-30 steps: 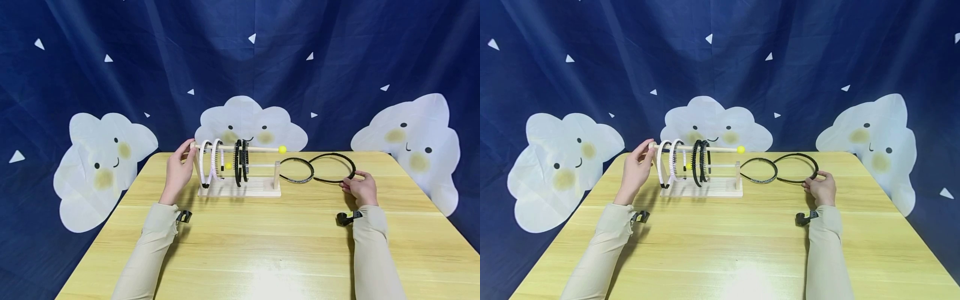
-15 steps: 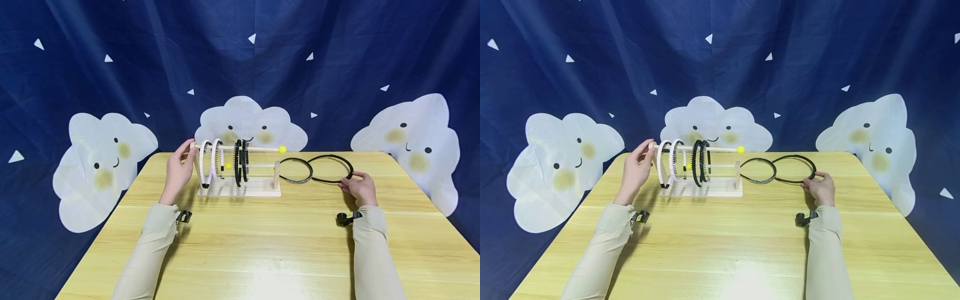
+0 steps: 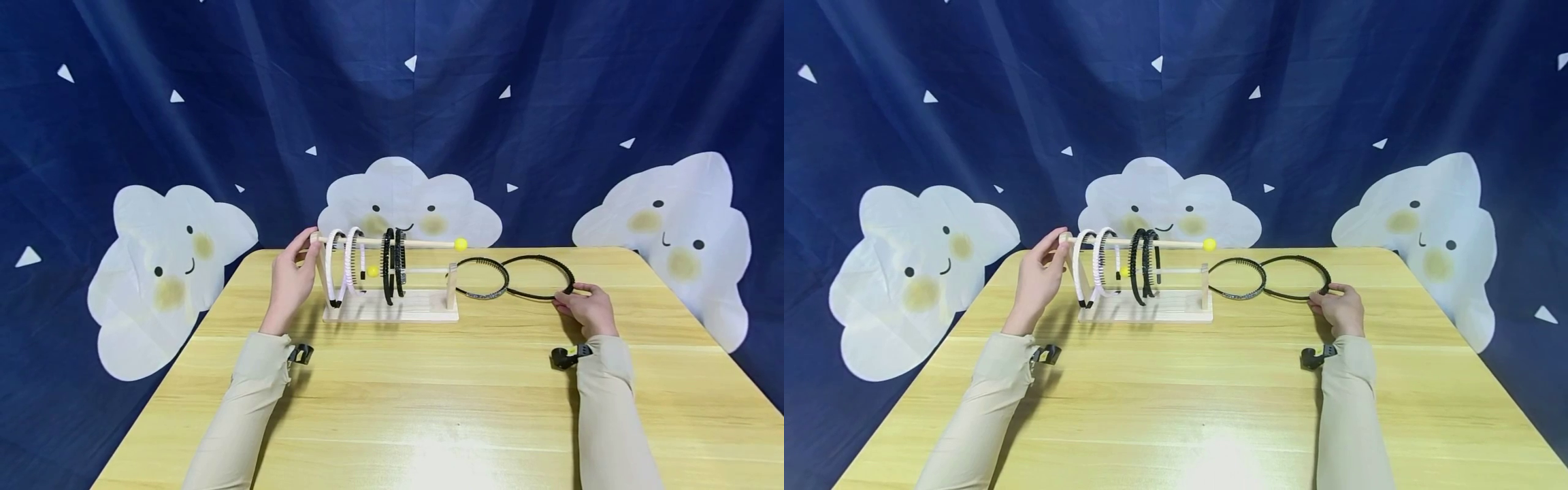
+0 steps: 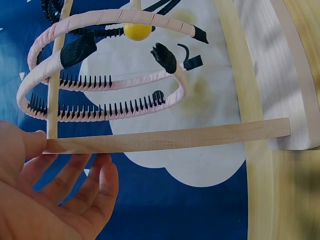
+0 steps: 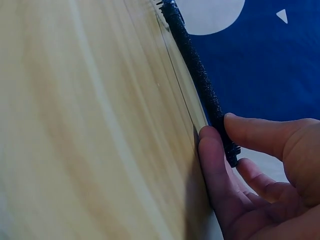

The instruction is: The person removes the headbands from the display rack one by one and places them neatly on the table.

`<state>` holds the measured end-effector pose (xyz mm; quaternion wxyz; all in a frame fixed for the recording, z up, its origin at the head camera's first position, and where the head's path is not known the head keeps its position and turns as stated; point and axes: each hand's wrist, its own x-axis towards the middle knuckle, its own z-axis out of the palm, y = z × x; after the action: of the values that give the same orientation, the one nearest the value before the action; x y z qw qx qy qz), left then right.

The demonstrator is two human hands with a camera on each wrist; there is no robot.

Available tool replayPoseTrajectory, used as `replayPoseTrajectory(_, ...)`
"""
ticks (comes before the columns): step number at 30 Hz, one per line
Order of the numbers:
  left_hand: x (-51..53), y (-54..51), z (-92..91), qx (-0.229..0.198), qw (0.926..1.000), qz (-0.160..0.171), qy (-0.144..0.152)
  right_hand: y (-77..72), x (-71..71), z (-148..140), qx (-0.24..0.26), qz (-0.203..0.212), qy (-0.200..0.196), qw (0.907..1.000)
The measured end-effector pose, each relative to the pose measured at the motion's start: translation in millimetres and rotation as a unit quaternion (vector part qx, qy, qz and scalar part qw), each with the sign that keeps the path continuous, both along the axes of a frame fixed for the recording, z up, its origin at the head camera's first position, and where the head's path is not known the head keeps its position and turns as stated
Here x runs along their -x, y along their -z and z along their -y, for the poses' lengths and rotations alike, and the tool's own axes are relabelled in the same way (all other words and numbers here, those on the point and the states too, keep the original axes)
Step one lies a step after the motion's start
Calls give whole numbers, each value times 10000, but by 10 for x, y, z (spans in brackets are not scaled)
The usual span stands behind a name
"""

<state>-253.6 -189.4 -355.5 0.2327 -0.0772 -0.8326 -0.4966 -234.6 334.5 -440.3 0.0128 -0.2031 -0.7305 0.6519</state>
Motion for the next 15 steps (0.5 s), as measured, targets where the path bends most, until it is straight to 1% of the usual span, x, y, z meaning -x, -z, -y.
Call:
replayPoseTrajectory(4, -1, -5, -6, -29, 10000, -16, 14, 6, 5, -7, 77, 23, 27, 10000)
replayPoseTrajectory(15, 7, 7, -1, -13, 10000, -6, 11, -7, -11, 5, -76, 105, -38, 9999)
